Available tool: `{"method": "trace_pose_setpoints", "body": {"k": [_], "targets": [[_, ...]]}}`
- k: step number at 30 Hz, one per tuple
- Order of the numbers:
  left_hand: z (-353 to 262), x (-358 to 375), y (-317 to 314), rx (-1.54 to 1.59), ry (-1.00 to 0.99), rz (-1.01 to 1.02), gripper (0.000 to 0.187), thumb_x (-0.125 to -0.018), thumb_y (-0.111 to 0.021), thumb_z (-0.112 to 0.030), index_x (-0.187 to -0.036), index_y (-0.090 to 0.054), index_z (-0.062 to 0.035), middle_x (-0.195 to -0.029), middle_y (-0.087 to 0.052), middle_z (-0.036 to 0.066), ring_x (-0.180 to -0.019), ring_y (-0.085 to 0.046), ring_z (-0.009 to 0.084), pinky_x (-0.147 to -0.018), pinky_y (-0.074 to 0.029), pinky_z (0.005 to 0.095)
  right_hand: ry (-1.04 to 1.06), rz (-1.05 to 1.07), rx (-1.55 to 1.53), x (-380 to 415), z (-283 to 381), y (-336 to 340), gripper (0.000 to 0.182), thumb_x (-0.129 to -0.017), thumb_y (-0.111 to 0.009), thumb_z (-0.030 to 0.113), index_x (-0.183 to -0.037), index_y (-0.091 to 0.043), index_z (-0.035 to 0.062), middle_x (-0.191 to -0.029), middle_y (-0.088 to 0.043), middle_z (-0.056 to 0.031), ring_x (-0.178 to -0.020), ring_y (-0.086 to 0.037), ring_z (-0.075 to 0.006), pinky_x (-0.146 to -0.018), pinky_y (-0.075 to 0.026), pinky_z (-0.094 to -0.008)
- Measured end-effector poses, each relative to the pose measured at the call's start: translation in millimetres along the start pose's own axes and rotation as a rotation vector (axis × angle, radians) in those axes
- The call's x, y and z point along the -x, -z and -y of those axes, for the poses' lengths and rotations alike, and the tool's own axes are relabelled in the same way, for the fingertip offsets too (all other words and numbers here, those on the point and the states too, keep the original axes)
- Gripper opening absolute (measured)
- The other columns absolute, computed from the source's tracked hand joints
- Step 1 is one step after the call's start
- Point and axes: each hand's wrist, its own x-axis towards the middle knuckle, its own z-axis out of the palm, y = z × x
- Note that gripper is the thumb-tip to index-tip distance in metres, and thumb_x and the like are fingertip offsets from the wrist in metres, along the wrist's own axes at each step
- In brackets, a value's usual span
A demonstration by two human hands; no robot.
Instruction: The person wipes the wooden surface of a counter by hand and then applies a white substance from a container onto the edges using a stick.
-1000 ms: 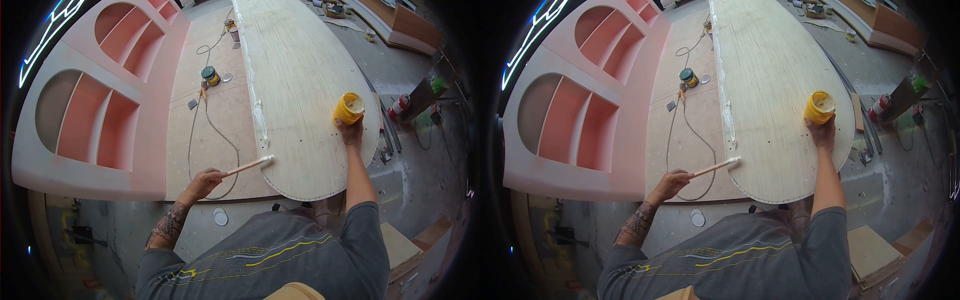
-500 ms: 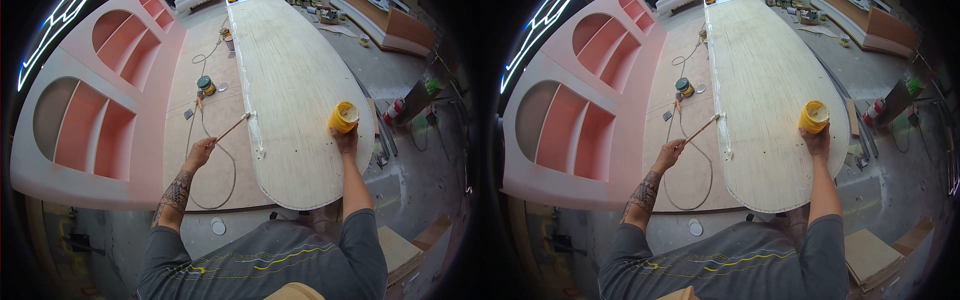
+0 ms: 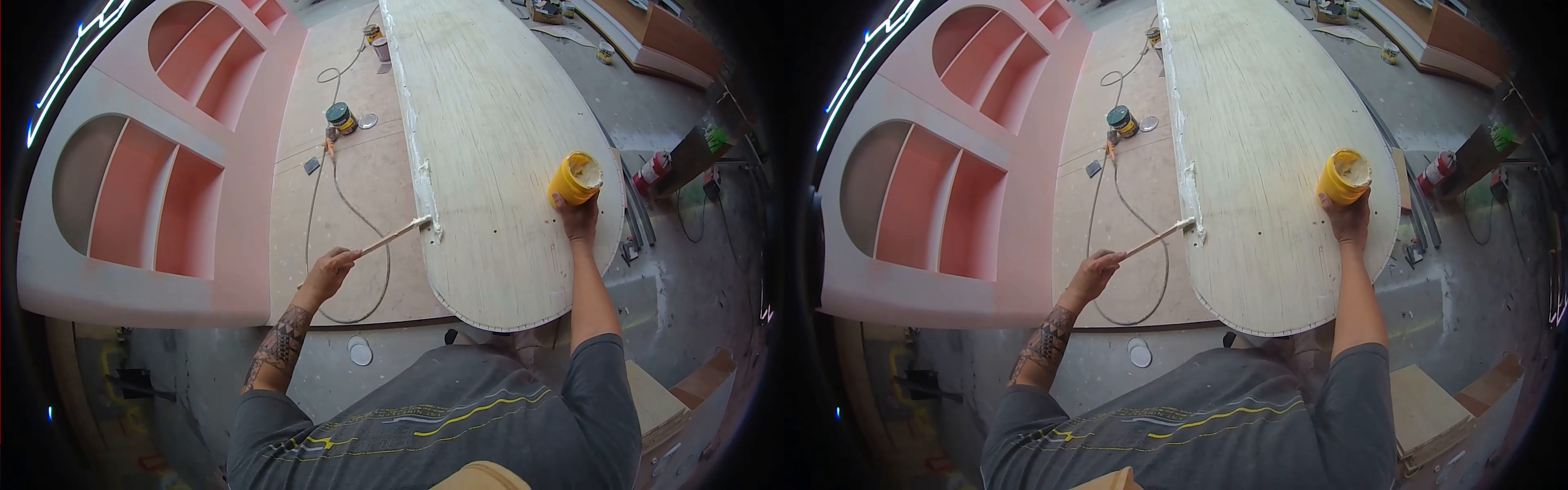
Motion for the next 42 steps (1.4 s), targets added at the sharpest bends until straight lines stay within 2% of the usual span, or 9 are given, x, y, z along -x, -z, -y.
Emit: {"method": "trace_pose_setpoints", "body": {"k": [3,5,8,10,12,19,25,32,42], "targets": [[-6.3,19.3,-6.2,-0.05,0.043,0.005,0.04,-0.097,-0.072,0.005,-0.133,-0.075,-0.0101,-0.123,-0.073,0.016,-0.103,-0.076,0.0317,-0.087,-0.065,0.0378,0.01,-0.012,0.024,-0.3,-0.3,-0.3,0.094,-0.075,-0.092,0.046,-0.148,-0.045,0.0094,-0.141,-0.068,-0.0205,-0.132,-0.065,-0.0409,-0.111,-0.053,-0.0511],[-10.1,32.6,-9.3,-0.152,-0.059,-0.012,0.042,-0.097,-0.072,0.006,-0.134,-0.075,-0.0135,-0.123,-0.072,0.015,-0.102,-0.076,0.0324,-0.087,-0.065,0.0381,0.015,-0.014,0.011,2.5,9.0,0.3,0.093,-0.075,-0.091,0.046,-0.147,-0.046,0.0094,-0.14,-0.068,-0.0204,-0.132,-0.065,-0.0408,-0.111,-0.053,-0.0511],[-18.3,49.2,-10.0,-0.089,-0.027,0.024,0.042,-0.097,-0.072,0.005,-0.133,-0.075,-0.0146,-0.125,-0.071,0.015,-0.103,-0.076,0.0311,-0.086,-0.065,0.0389,-0.008,-0.019,0.019,5.4,16.9,2.8,0.091,-0.075,-0.091,0.046,-0.146,-0.047,0.0097,-0.14,-0.069,-0.02,-0.133,-0.065,-0.0404,-0.111,-0.052,-0.0508],[-19.3,49.4,-5.8,-0.011,0.012,0.039,0.036,-0.099,-0.072,0.001,-0.133,-0.075,-0.0115,-0.12,-0.074,0.015,-0.103,-0.077,0.0287,-0.085,-0.064,0.0382,-0.001,-0.023,0.044,5.8,20.3,3.2,0.09,-0.075,-0.092,0.046,-0.144,-0.047,0.0096,-0.139,-0.069,-0.0197,-0.132,-0.065,-0.0408,-0.11,-0.053,-0.051],[-22.1,43.0,1.1,0.049,0.063,-0.036,0.03,-0.101,-0.072,-0.002,-0.131,-0.075,-0.0039,-0.114,-0.076,0.018,-0.098,-0.076,0.0315,-0.085,-0.062,0.0395,0.002,-0.027,0.036,6.2,22.9,3.6,0.089,-0.075,-0.092,0.046,-0.143,-0.048,0.0097,-0.138,-0.069,-0.0196,-0.132,-0.065,-0.0412,-0.11,-0.053,-0.0513],[-10.3,-65.5,-3.6,0.004,0.151,-0.152,0.026,-0.106,-0.069,-0.013,-0.128,-0.074,0.0002,-0.108,-0.079,0.022,-0.097,-0.078,0.0315,-0.084,-0.061,0.0389,-0.033,-0.018,0.081,6.1,22.3,4.9,0.086,-0.075,-0.092,0.046,-0.139,-0.047,0.0113,-0.138,-0.069,-0.0186,-0.13,-0.065,-0.0418,-0.108,-0.053,-0.0514],[22.8,-114.0,-15.2,-0.006,0.17,-0.136,0.03,-0.105,-0.07,-0.013,-0.131,-0.074,0.0,-0.121,-0.079,0.021,-0.11,-0.078,0.0313,-0.094,-0.062,0.0377,-0.025,-0.012,0.052,4.9,17.8,4.3,0.087,-0.073,-0.093,0.046,-0.139,-0.047,0.0124,-0.137,-0.069,-0.0171,-0.13,-0.066,-0.04,-0.108,-0.054,-0.0501],[10.4,-56.7,3.5,-0.031,0.017,0.024,0.026,-0.104,-0.069,-0.007,-0.129,-0.074,-0.0004,-0.112,-0.078,0.018,-0.102,-0.078,0.0316,-0.087,-0.062,0.0384,-0.009,-0.02,0.069,3.4,14.3,1.4,0.091,-0.073,-0.094,0.046,-0.143,-0.047,0.011,-0.139,-0.069,-0.0184,-0.131,-0.066,-0.0405,-0.109,-0.054,-0.0507],[-37.4,46.8,-30.8,0.076,0.079,0.017,0.031,-0.102,-0.068,0.0,-0.133,-0.073,-0.0034,-0.115,-0.075,0.017,-0.098,-0.077,0.0309,-0.084,-0.062,0.0376,0.024,0.0,0.07,6.1,23.8,5.1,0.095,-0.075,-0.094,0.044,-0.149,-0.045,0.009,-0.14,-0.068,-0.0199,-0.131,-0.066,-0.04,-0.109,-0.053,-0.0498]]}}
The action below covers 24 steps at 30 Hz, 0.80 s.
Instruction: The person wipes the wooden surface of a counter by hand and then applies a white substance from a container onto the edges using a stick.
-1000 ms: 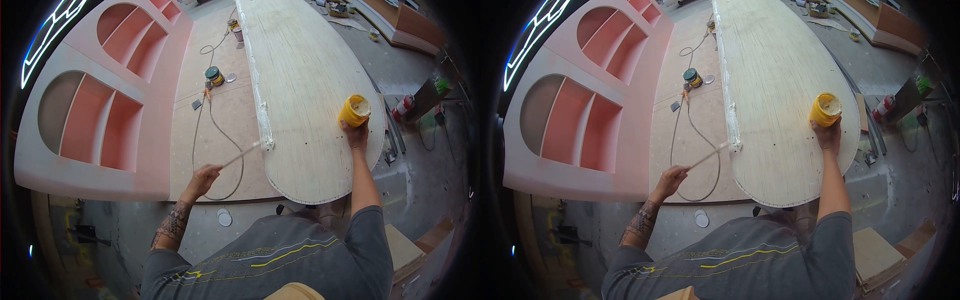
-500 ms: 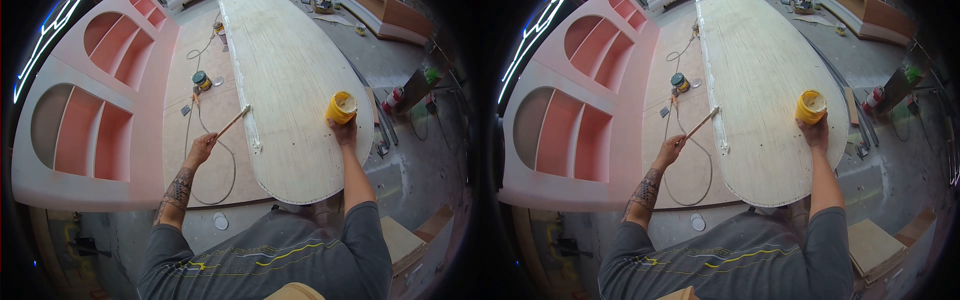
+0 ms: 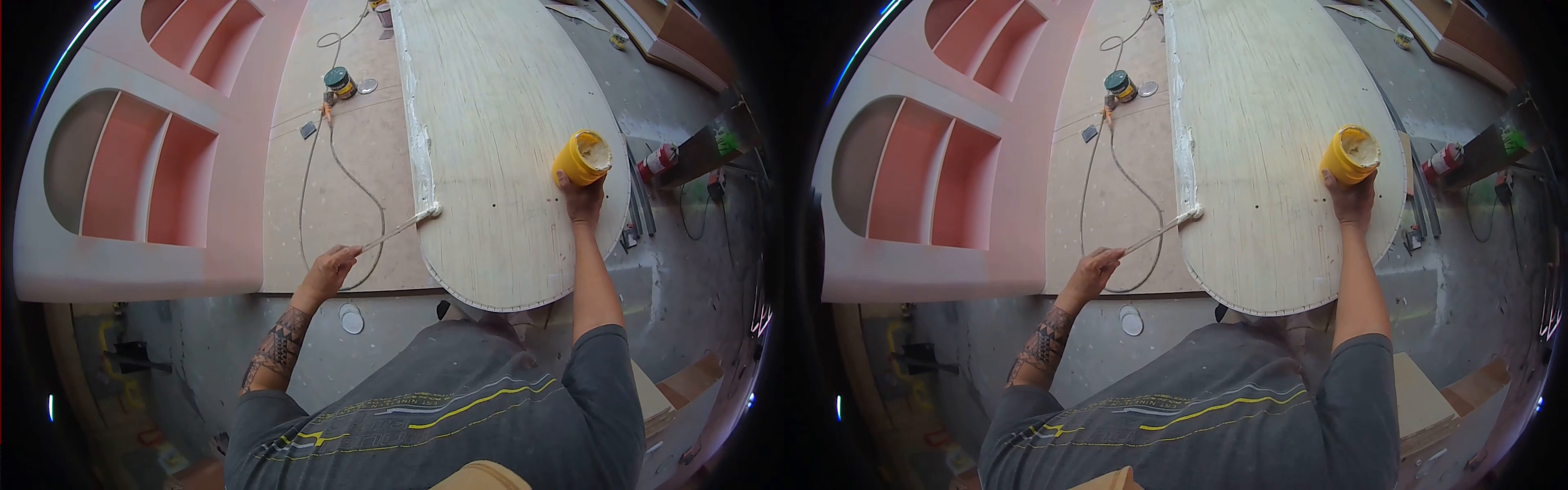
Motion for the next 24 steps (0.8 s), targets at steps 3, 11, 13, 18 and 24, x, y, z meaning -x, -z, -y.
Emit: {"method": "trace_pose_setpoints", "body": {"k": [3,11,13,18,24], "targets": [[-10.7,22.5,-12.4,-0.018,0.025,-0.009,0.033,-0.102,-0.068,0.0,-0.134,-0.072,-0.005,-0.116,-0.075,0.016,-0.1,-0.076,0.0323,-0.085,-0.062,0.0382,0.053,-0.025,-0.01,-1.4,-2.7,-1.5,0.094,-0.076,-0.094,0.044,-0.148,-0.046,0.0086,-0.14,-0.068,-0.0198,-0.131,-0.066,-0.0399,-0.11,-0.053,-0.0496],[-43.1,54.3,-25.3,-0.033,0.056,-0.021,0.035,-0.1,-0.066,0.001,-0.134,-0.072,-0.0059,-0.117,-0.074,0.017,-0.102,-0.076,0.034,-0.087,-0.062,0.0401,0.03,-0.018,0.0,-3.0,-8.9,-3.4,0.095,-0.076,-0.093,0.05,-0.145,-0.045,0.008,-0.139,-0.067,-0.0209,-0.13,-0.065,-0.0422,-0.108,-0.053,-0.051],[-45.2,48.4,-22.6,-0.013,0.081,-0.026,0.034,-0.101,-0.066,0.0,-0.134,-0.072,-0.0053,-0.116,-0.074,0.017,-0.103,-0.076,0.0336,-0.087,-0.062,0.0398,0.022,-0.011,0.005,-2.9,-9.7,-3.1,0.094,-0.076,-0.093,0.051,-0.144,-0.045,0.0079,-0.138,-0.067,-0.0209,-0.129,-0.065,-0.0425,-0.108,-0.053,-0.0514],[-29.0,4.1,-22.1,-0.087,0.099,-0.187,0.031,-0.102,-0.066,0.0,-0.133,-0.072,-0.0019,-0.113,-0.075,0.018,-0.107,-0.076,0.0331,-0.09,-0.061,0.039,0.033,-0.009,0.02,-1.3,-5.9,-0.8,0.092,-0.075,-0.093,0.052,-0.141,-0.046,0.0082,-0.135,-0.067,-0.0202,-0.127,-0.066,-0.0421,-0.107,-0.053,-0.0518],[-29.2,29.6,-22.2,-0.066,0.121,-0.124,0.032,-0.101,-0.068,0.001,-0.132,-0.073,-0.0048,-0.118,-0.073,0.016,-0.106,-0.076,0.0333,-0.091,-0.061,0.0389,0.026,0.019,-0.006,-1.8,-7.6,-0.2,0.092,-0.075,-0.093,0.051,-0.141,-0.046,0.0085,-0.137,-0.066,-0.0189,-0.129,-0.064,-0.0407,-0.107,-0.053,-0.0518]]}}
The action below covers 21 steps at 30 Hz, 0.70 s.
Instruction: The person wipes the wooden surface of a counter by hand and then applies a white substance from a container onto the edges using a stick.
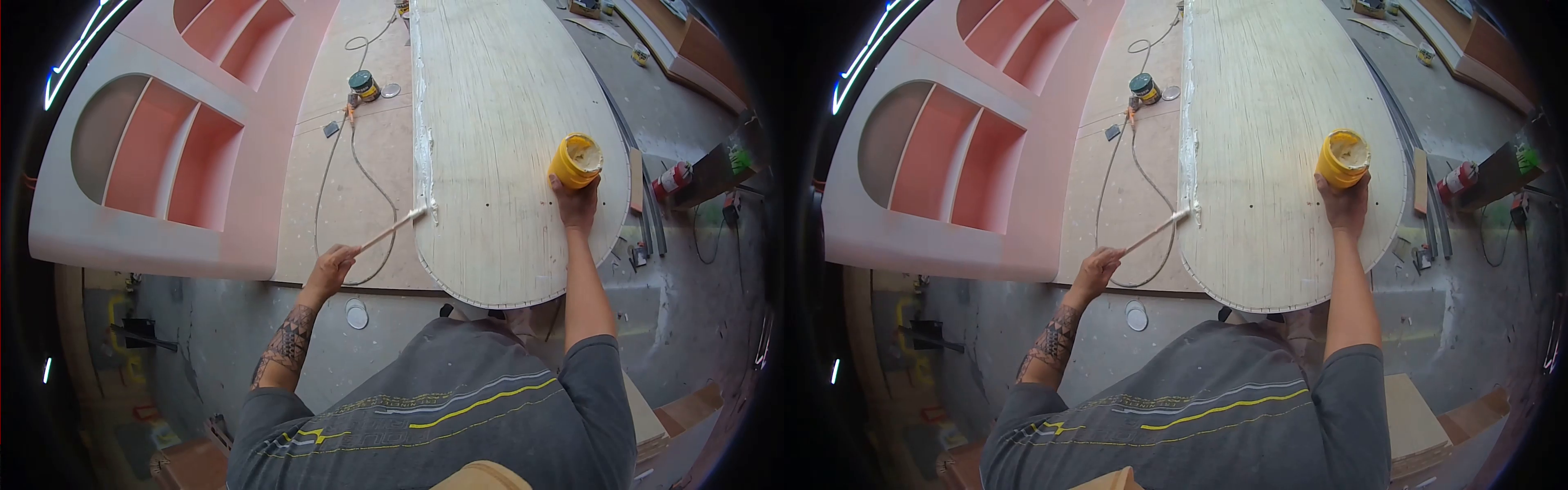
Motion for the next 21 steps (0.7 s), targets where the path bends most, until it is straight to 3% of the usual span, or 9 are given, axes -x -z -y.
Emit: {"method": "trace_pose_setpoints", "body": {"k": [5,9,12,15,21], "targets": [[-0.5,42.8,-8.9,-0.026,0.035,0.022,0.034,-0.098,-0.071,0.003,-0.129,-0.074,-0.0103,-0.119,-0.071,0.014,-0.102,-0.075,0.0331,-0.09,-0.061,0.0399,-0.022,0.03,0.022,1.0,-0.3,1.4,0.096,-0.075,-0.093,0.05,-0.146,-0.043,0.0097,-0.139,-0.065,-0.0182,-0.13,-0.064,-0.0404,-0.108,-0.053,-0.0514],[-4.6,60.8,-11.5,-0.121,-0.025,0.001,0.031,-0.099,-0.072,0.002,-0.128,-0.075,-0.0091,-0.12,-0.07,0.013,-0.103,-0.074,0.03,-0.087,-0.062,0.0396,0.018,0.012,0.0,-0.4,-3.3,-1.2,0.097,-0.075,-0.093,0.051,-0.147,-0.043,0.0097,-0.139,-0.065,-0.0184,-0.13,-0.064,-0.0404,-0.108,-0.053,-0.0514],[-8.4,65.1,-9.7,-0.022,-0.019,-0.006,0.026,-0.101,-0.073,-0.003,-0.126,-0.076,-0.0076,-0.115,-0.072,0.013,-0.098,-0.074,0.0292,-0.086,-0.06,0.0396,0.023,0.013,-0.028,-1.3,-7.5,-3.5,0.097,-0.075,-0.093,0.051,-0.146,-0.043,0.0095,-0.138,-0.065,-0.0192,-0.129,-0.064,-0.0403,-0.107,-0.053,-0.0515],[-29.8,34.0,1.1,0.016,0.148,-0.046,0.025,-0.102,-0.072,-0.006,-0.126,-0.075,-0.005,-0.105,-0.076,0.016,-0.1,-0.076,0.0295,-0.087,-0.059,0.0373,0.058,-0.005,-0.011,-1.0,-10.5,-4.2,0.097,-0.074,-0.094,0.051,-0.146,-0.044,0.0093,-0.137,-0.065,-0.02,-0.128,-0.065,-0.0404,-0.107,-0.053,-0.0516],[-11.2,-37.5,-3.1,-0.016,0.057,-0.081,0.03,-0.102,-0.07,-0.006,-0.132,-0.073,-0.005,-0.114,-0.076,0.016,-0.105,-0.076,0.0291,-0.088,-0.06,0.039,0.076,0.0,-0.02,-0.7,-4.7,0.2,0.097,-0.074,-0.094,0.052,-0.146,-0.043,0.0093,-0.135,-0.065,-0.02,-0.127,-0.065,-0.0408,-0.107,-0.053,-0.0517]]}}
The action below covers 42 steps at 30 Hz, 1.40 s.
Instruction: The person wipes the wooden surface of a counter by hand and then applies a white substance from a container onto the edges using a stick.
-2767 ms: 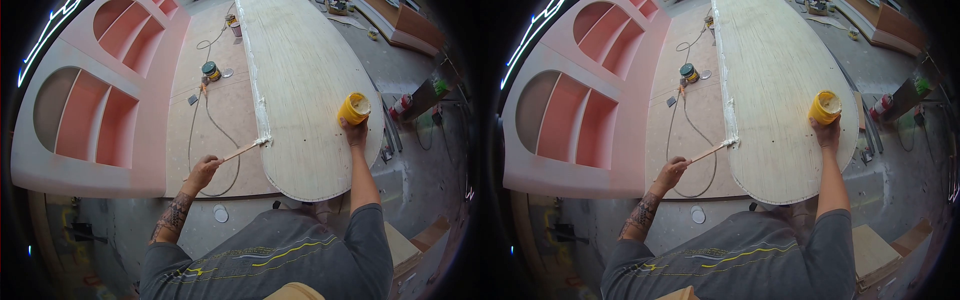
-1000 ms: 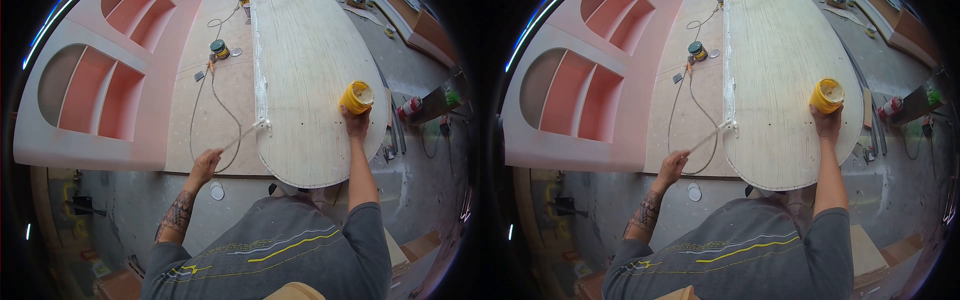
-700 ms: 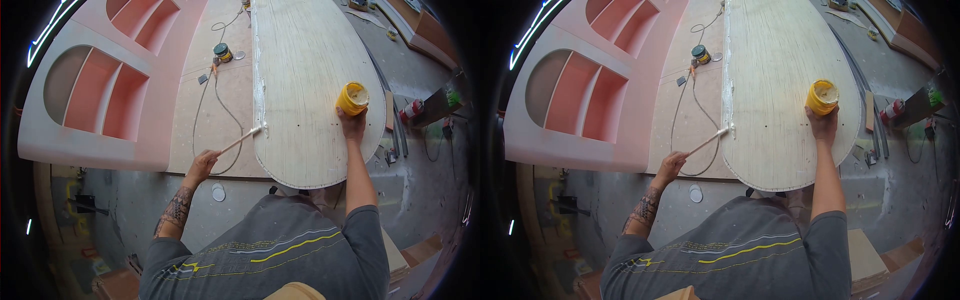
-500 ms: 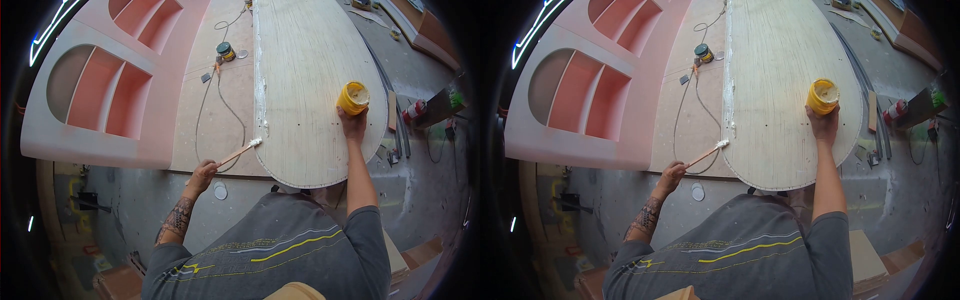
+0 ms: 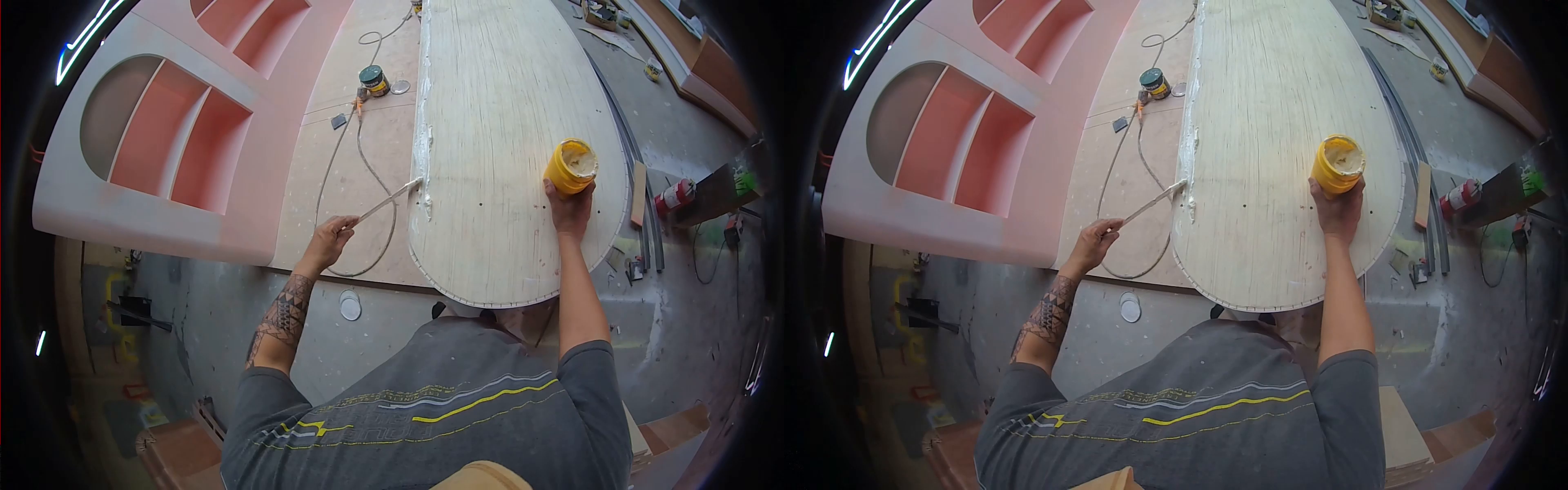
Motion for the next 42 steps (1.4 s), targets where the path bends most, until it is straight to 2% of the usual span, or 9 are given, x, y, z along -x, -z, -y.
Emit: {"method": "trace_pose_setpoints", "body": {"k": [3,9,17,20,28,30,33,40,42], "targets": [[-6.1,4.2,11.7,-0.093,0.071,0.121,0.032,-0.1,-0.07,-0.002,-0.132,-0.073,-0.0047,-0.118,-0.075,0.015,-0.11,-0.076,0.0295,-0.093,-0.062,0.0386,-0.021,0.012,0.009,-0.2,-1.2,-0.4,0.099,-0.074,-0.094,0.051,-0.147,-0.041,0.0097,-0.137,-0.065,-0.0201,-0.128,-0.064,-0.0407,-0.107,-0.053,-0.0517],[5.1,47.4,12.4,-0.043,0.019,0.125,0.035,-0.096,-0.072,0.006,-0.128,-0.075,-0.0076,-0.119,-0.074,0.013,-0.112,-0.075,0.0295,-0.098,-0.063,0.0376,-0.032,0.024,0.053,0.5,-1.0,-0.4,0.1,-0.074,-0.094,0.05,-0.148,-0.039,0.0103,-0.138,-0.064,-0.0201,-0.129,-0.062,-0.0417,-0.108,-0.052,-0.0527],[-7.8,109.7,-7.4,-0.098,0.052,0.094,0.027,-0.096,-0.074,0.002,-0.121,-0.076,-0.0091,-0.121,-0.071,0.013,-0.109,-0.074,0.0333,-0.094,-0.061,0.04,0.054,0.019,-0.015,-0.4,-7.7,-2.1,0.099,-0.076,-0.094,0.049,-0.148,-0.039,0.0088,-0.136,-0.064,-0.0212,-0.127,-0.062,-0.0436,-0.108,-0.051,-0.0539],[-23.6,130.5,-11.8,-0.032,0.099,0.051,0.025,-0.097,-0.074,0.0,-0.121,-0.076,-0.0083,-0.117,-0.072,0.013,-0.106,-0.074,0.0313,-0.091,-0.061,0.0408,0.072,0.017,-0.013,0.0,-8.7,-1.6,0.099,-0.076,-0.094,0.049,-0.148,-0.039,0.0089,-0.136,-0.064,-0.0215,-0.126,-0.063,-0.0436,-0.108,-0.051,-0.0539],[-48.4,59.0,-3.3,-0.083,0.195,-0.03,0.029,-0.101,-0.073,-0.005,-0.13,-0.073,-0.0063,-0.11,-0.075,0.011,-0.105,-0.075,0.0229,-0.09,-0.06,0.0346,0.076,0.009,-0.043,0.1,-10.0,-1.1,0.1,-0.076,-0.095,0.049,-0.148,-0.039,0.0094,-0.135,-0.064,-0.0212,-0.125,-0.063,-0.0446,-0.107,-0.052,-0.0543],[-39.2,38.0,-8.8,-0.031,0.117,-0.05,0.031,-0.102,-0.072,-0.006,-0.133,-0.073,-0.006,-0.118,-0.076,0.012,-0.109,-0.075,0.0224,-0.092,-0.06,0.0343,0.073,0.016,-0.043,0.4,-10.1,0.0,0.1,-0.076,-0.095,0.049,-0.149,-0.039,0.0095,-0.135,-0.064,-0.0213,-0.125,-0.063,-0.0447,-0.106,-0.052,-0.0544],[-31.6,19.8,-11.2,-0.009,0.144,0.01,0.03,-0.102,-0.07,-0.005,-0.132,-0.074,-0.0038,-0.121,-0.077,0.015,-0.11,-0.075,0.0255,-0.096,-0.06,0.0352,0.057,0.011,0.02,0.9,-7.8,0.8,0.101,-0.076,-0.095,0.049,-0.149,-0.038,0.0093,-0.136,-0.064,-0.021,-0.125,-0.063,-0.0445,-0.107,-0.052,-0.0545],[-15.3,49.6,-4.5,0.056,0.134,0.154,0.032,-0.102,-0.069,-0.002,-0.133,-0.074,-0.0053,-0.125,-0.076,0.012,-0.115,-0.074,0.0242,-0.099,-0.06,0.0354,0.012,0.005,0.049,1.1,0.1,2.6,0.099,-0.076,-0.094,0.051,-0.149,-0.039,0.0105,-0.137,-0.064,-0.0201,-0.129,-0.062,-0.0428,-0.108,-0.052,-0.0539],[-17.9,69.0,-3.7,0.08,0.111,0.175,0.033,-0.1,-0.071,0.0,-0.132,-0.075,-0.0053,-0.12,-0.075,0.011,-0.11,-0.073,0.0211,-0.096,-0.06,0.0338,0.0,0.016,0.062,1.3,0.9,0.7,0.099,-0.076,-0.093,0.052,-0.149,-0.04,0.0104,-0.137,-0.064,-0.0203,-0.129,-0.062,-0.0426,-0.108,-0.052,-0.0536]]}}
